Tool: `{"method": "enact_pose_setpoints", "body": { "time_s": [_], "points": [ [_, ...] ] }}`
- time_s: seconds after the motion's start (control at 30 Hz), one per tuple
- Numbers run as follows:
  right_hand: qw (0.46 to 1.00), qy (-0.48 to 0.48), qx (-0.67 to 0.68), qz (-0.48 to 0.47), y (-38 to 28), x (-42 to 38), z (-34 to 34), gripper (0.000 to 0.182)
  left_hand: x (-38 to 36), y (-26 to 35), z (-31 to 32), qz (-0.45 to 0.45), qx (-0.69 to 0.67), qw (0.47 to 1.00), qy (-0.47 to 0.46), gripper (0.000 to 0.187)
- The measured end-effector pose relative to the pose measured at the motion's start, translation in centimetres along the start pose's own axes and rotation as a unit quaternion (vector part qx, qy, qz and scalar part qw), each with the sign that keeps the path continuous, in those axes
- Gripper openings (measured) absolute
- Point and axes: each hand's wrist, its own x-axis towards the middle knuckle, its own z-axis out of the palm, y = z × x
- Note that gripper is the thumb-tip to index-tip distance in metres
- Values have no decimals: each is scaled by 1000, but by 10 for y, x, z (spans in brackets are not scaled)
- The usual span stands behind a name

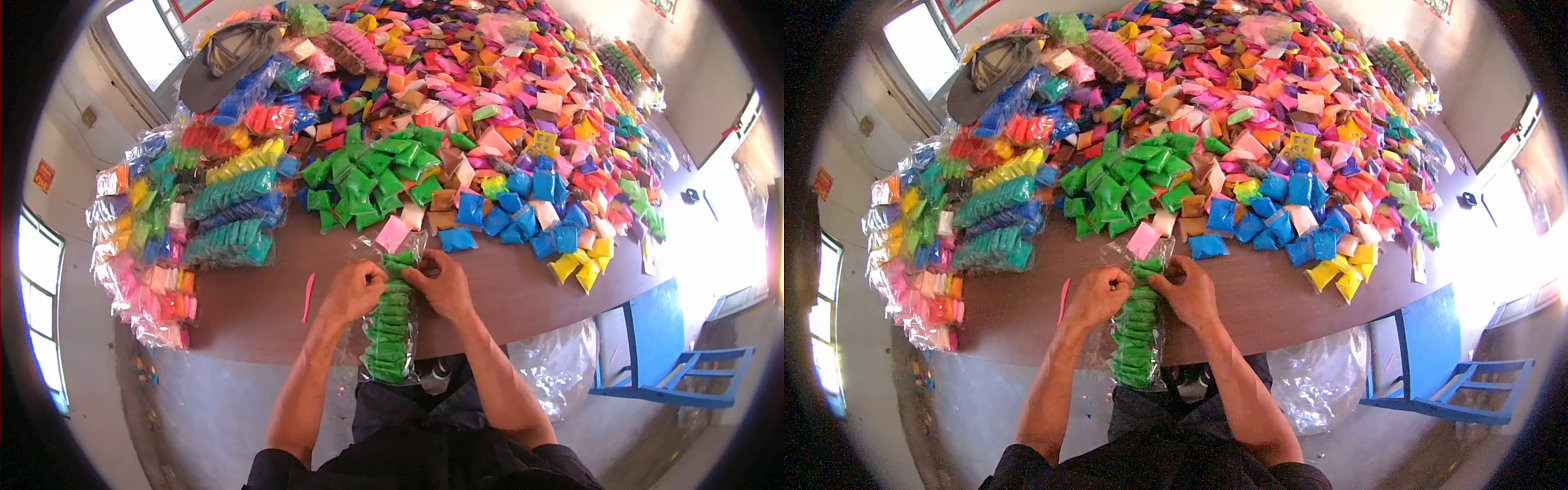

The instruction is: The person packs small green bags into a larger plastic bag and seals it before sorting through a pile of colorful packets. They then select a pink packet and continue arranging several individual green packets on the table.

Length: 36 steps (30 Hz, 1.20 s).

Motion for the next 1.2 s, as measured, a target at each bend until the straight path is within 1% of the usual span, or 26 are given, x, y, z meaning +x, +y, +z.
{"method": "enact_pose_setpoints", "body": {
  "time_s": [0.1, 0.2, 0.3, 0.37, 0.4, 0.5, 0.6, 0.7, 0.8, 0.9, 1.0, 1.1, 1.2],
  "points": [
    [1000, -9, 5, -1, 1, 0, -2, 57, -5, 7, -9, -79, 11, 997, 12, 19],
    [1000, -2, 4, -11, 2, -1, -1, 54, -9, -5, -21, -25, -4, 998, 65, 22],
    [1000, -1, 8, 9, 3, -1, 2, 53, -15, -10, -29, -57, -131, 989, 30, 29],
    [1000, 0, 26, 2, 4, -1, 3, 54, -13, -19, -24, -59, -118, 991, 10, 30],
    [999, 1, 34, -1, 3, -1, 3, 54, -11, -13, -23, -60, -111, 992, 0, 30],
    [999, -7, 44, 14, -3, -3, 0, 55, -13, 10, -23, -97, -135, 986, -4, 29],
    [999, -3, 35, 1, 6, 0, 1, 54, -11, 14, -20, -92, -138, 986, -12, 25],
    [998, -19, 51, 18, 14, 4, 3, 54, -5, -6, -14, -59, -151, 987, -23, 24],
    [999, -8, 47, -4, 14, 3, 3, 55, -6, -9, -12, 2, -79, 997, -12, 28],
    [998, -20, 48, 25, 10, 3, 2, 57, -6, -6, -12, -5, -107, 994, -34, 30],
    [998, -16, 61, 9, 16, 4, 4, 57, -9, -3, -10, 7, -115, 992, -46, 26],
    [998, -19, 57, 14, 16, 4, 4, 57, -8, 5, -16, -86, -178, 978, -61, 24],
    [997, -20, 70, 13, 17, 4, 4, 56, -2, 0, -16, -114, -174, 976, -59, 28]
  ]
}}
